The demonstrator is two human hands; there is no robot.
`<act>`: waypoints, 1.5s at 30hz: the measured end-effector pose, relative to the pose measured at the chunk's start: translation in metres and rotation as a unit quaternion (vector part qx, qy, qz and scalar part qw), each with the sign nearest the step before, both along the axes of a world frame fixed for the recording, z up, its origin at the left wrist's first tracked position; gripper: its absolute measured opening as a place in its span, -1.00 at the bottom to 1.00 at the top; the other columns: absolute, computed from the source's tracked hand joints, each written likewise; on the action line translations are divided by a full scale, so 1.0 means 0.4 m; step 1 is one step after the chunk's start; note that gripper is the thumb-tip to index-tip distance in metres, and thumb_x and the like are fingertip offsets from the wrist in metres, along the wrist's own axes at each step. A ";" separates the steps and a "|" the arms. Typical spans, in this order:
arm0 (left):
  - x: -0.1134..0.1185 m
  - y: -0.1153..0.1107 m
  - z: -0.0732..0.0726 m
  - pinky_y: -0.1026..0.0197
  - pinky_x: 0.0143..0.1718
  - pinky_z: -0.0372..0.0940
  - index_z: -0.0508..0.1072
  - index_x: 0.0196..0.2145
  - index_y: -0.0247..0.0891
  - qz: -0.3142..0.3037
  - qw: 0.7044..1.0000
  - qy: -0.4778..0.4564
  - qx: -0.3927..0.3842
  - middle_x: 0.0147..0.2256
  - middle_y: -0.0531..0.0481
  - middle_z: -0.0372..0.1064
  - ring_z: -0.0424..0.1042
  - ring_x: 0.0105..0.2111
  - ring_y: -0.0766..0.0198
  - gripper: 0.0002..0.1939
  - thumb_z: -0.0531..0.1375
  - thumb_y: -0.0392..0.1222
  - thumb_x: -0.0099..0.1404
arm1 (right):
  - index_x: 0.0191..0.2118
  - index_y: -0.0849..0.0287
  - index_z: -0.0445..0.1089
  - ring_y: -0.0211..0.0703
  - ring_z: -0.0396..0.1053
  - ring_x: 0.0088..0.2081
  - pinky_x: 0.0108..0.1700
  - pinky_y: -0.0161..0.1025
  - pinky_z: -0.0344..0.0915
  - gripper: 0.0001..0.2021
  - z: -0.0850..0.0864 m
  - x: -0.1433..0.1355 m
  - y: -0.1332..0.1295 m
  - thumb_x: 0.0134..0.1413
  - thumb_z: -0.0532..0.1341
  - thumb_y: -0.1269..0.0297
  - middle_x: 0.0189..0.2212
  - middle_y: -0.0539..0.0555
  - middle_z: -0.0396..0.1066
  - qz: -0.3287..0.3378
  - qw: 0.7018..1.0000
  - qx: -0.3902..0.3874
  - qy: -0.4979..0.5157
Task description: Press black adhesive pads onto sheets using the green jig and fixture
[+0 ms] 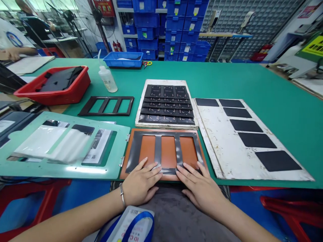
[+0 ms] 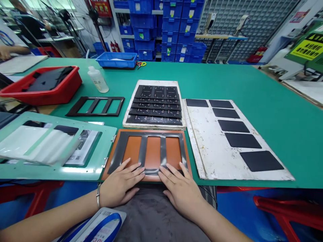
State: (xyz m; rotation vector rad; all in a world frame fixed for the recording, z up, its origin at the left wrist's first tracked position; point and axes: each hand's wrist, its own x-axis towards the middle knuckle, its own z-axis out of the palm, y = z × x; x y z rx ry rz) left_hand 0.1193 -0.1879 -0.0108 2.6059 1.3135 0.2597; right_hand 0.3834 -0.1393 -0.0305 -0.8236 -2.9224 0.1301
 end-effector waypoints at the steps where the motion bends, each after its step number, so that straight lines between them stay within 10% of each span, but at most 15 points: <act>1: 0.001 0.001 -0.002 -0.14 0.22 -0.18 0.35 0.02 -0.27 -0.001 1.000 -0.003 -0.002 0.06 -0.08 0.31 0.20 0.12 0.04 -0.62 0.05 -0.16 0.27 | 0.23 0.08 0.06 0.01 0.05 0.20 0.20 0.21 -0.24 -0.47 -0.012 0.003 -0.005 0.12 0.06 0.34 0.19 0.02 0.12 -0.002 1.000 0.002 -0.006; 17: -0.053 0.071 0.063 -0.14 0.21 -0.14 0.16 0.17 -0.27 0.098 0.993 0.062 -0.021 0.21 -0.15 0.05 -0.01 0.22 0.08 -0.47 0.01 -0.03 0.30 | 0.17 -0.05 0.16 0.00 0.06 0.20 0.21 0.13 -0.27 -0.56 -0.053 0.193 0.006 0.17 0.05 0.16 0.14 0.01 0.22 -0.096 0.992 0.084 -0.003; 28: -0.095 0.244 0.019 -0.13 0.20 -0.18 0.04 0.22 -0.51 0.279 0.942 0.175 -0.069 0.25 -0.38 -0.14 -0.13 0.25 -0.07 -0.21 -0.03 0.17 0.23 | 0.29 0.26 -0.13 -0.07 -0.22 0.29 0.27 0.09 -0.33 -0.33 0.017 -0.023 0.266 0.19 -0.17 -0.06 0.29 0.08 -0.19 -0.272 0.958 -0.060 -0.064; 45: -0.011 0.250 0.024 -0.20 0.20 -0.22 0.04 0.23 -0.34 0.206 0.971 0.092 -0.076 0.26 -0.23 -0.14 -0.18 0.26 0.00 -0.24 0.01 0.18 0.21 | 0.29 0.25 -0.10 0.03 -0.23 0.29 0.23 0.18 -0.39 -0.33 0.017 -0.049 0.266 0.20 -0.19 -0.08 0.29 0.17 -0.16 -0.276 0.959 -0.052 -0.048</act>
